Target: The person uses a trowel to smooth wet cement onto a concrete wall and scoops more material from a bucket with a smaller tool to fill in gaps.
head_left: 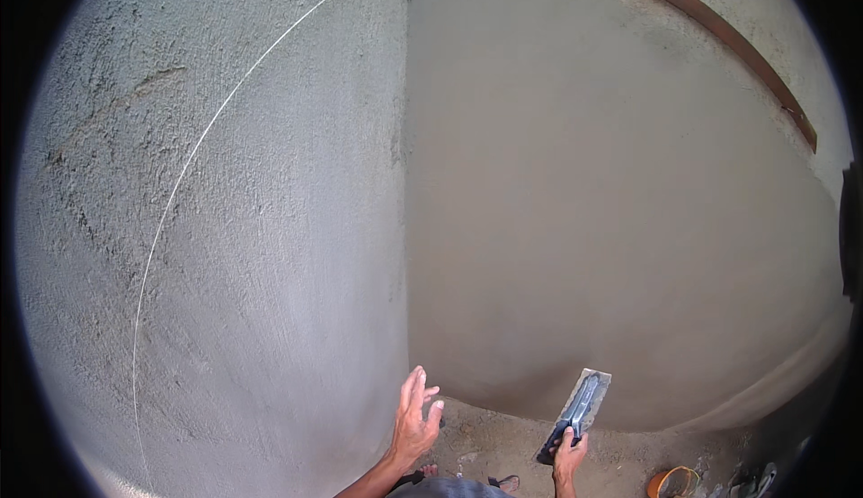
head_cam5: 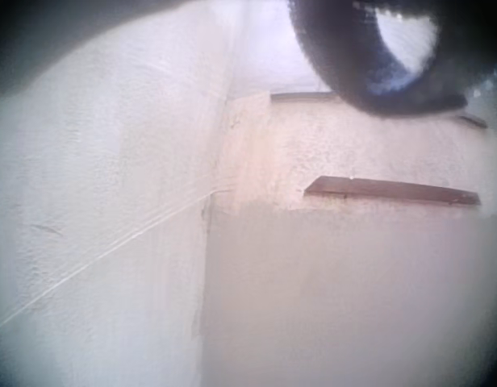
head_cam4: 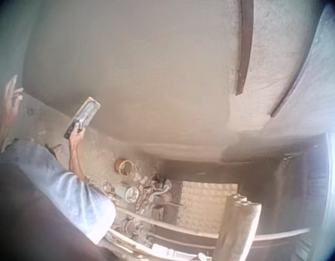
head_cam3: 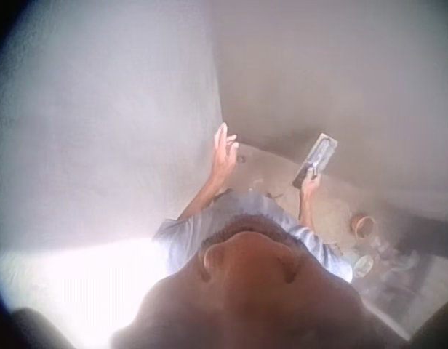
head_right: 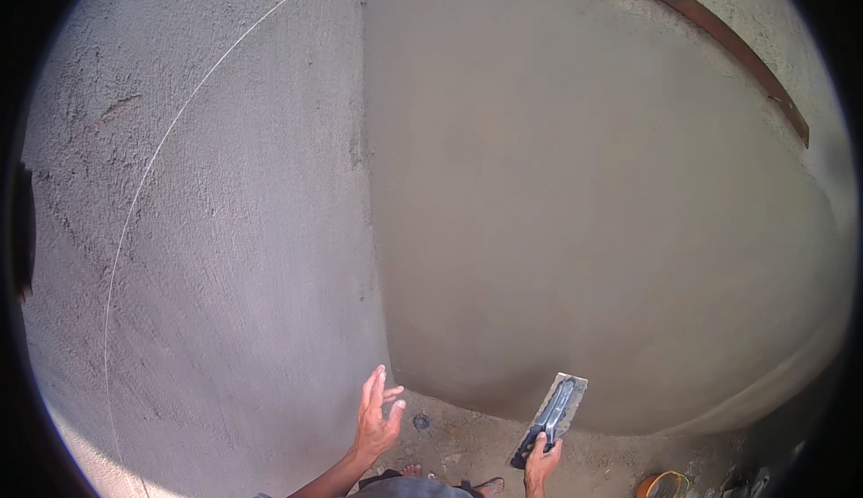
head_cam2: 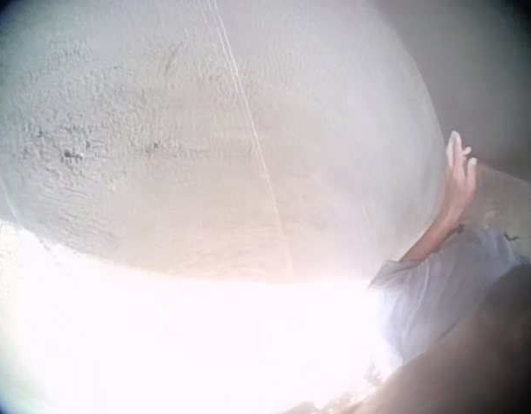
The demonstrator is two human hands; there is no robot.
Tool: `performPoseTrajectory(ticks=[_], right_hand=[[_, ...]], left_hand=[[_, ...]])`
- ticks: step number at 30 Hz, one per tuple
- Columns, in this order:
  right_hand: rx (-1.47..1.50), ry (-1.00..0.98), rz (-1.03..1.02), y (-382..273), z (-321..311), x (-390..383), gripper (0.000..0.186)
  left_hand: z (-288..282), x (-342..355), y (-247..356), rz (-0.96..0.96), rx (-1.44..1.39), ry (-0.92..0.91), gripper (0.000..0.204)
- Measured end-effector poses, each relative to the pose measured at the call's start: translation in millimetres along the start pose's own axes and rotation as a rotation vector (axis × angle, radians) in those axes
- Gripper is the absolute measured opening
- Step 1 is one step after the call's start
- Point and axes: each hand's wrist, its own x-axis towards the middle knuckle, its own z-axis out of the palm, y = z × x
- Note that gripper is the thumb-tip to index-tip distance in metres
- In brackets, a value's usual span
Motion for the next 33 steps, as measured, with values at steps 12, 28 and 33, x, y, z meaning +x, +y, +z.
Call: performPoseTrajectory(ticks=[12,28,33], right_hand=[[-0.325,-0.027,-0.55,-54.3,12.7,-34.1,0.035],[-0.769,0.604,-0.175,140.4,4.4,-0.1,0.041],[-0.766,0.537,-0.156,136.8,23.2,1.2,0.039]], left_hand=[[34.1,-69.3,-56.6,-0.299,0.165,-0.795,0.043],[4.1,80.9,-342.2,-0.355,0.462,-1.048,0.055],[63.3,101.0,-303.1,-0.328,0.397,-1.308,0.056]])
